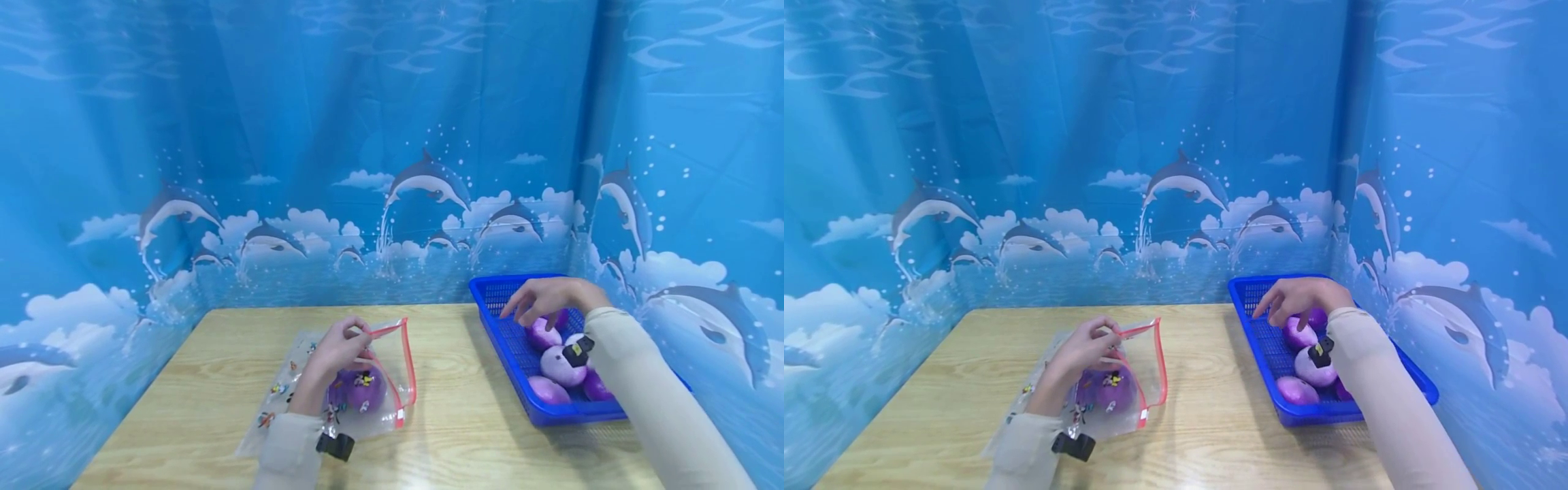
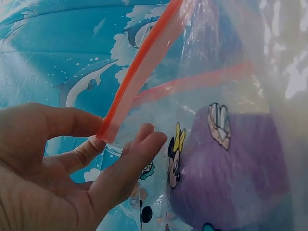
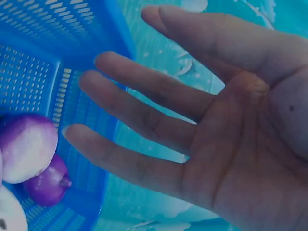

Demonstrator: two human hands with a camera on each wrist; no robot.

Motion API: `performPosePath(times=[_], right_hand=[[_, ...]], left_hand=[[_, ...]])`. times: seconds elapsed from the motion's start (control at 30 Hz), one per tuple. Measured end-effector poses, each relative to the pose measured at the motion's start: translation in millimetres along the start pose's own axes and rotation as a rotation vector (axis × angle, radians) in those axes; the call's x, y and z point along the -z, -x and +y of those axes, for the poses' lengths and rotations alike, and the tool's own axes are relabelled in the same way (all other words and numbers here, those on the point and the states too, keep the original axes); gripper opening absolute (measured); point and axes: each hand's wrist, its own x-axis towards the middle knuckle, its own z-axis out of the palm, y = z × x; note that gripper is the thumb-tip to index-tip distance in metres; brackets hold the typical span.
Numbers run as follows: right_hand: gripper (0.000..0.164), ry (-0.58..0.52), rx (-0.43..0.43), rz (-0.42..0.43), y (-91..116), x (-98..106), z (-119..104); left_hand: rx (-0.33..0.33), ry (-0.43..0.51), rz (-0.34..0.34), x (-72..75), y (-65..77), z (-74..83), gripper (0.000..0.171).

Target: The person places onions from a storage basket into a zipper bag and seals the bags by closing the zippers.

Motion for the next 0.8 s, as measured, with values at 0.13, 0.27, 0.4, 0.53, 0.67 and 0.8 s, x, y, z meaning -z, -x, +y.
performPosePath(times=[0.13,0.27,0.4,0.53,0.67,0.8], right_hand=[[0.04,0.009,-0.035,0.027,2,3,10],[0.041,0.007,-0.065,0.046,3,2,21],[0.043,0.005,-0.09,0.083,2,-2,33],[0.048,0.009,-0.12,0.12,-2,-5,45],[0.052,-0.005,-0.171,0.136,-7,-8,55],[0.053,-0.014,-0.199,0.153,-12,-12,63]], left_hand=[[-0.005,0.001,-0.002,0.0,-0.1,-0.3,0.01],[-0.006,-0.002,-0.002,-0.1,0.4,-0.1,0.01],[-0.005,-0.003,-0.002,0.0,1.0,0.1,0.009],[-0.005,0.0,0.002,0.1,1.2,0.1,0.009],[-0.003,-0.001,0.005,0.2,1.2,0.0,0.01],[0.002,-0.007,0.006,0.6,1.1,0.4,0.01]])
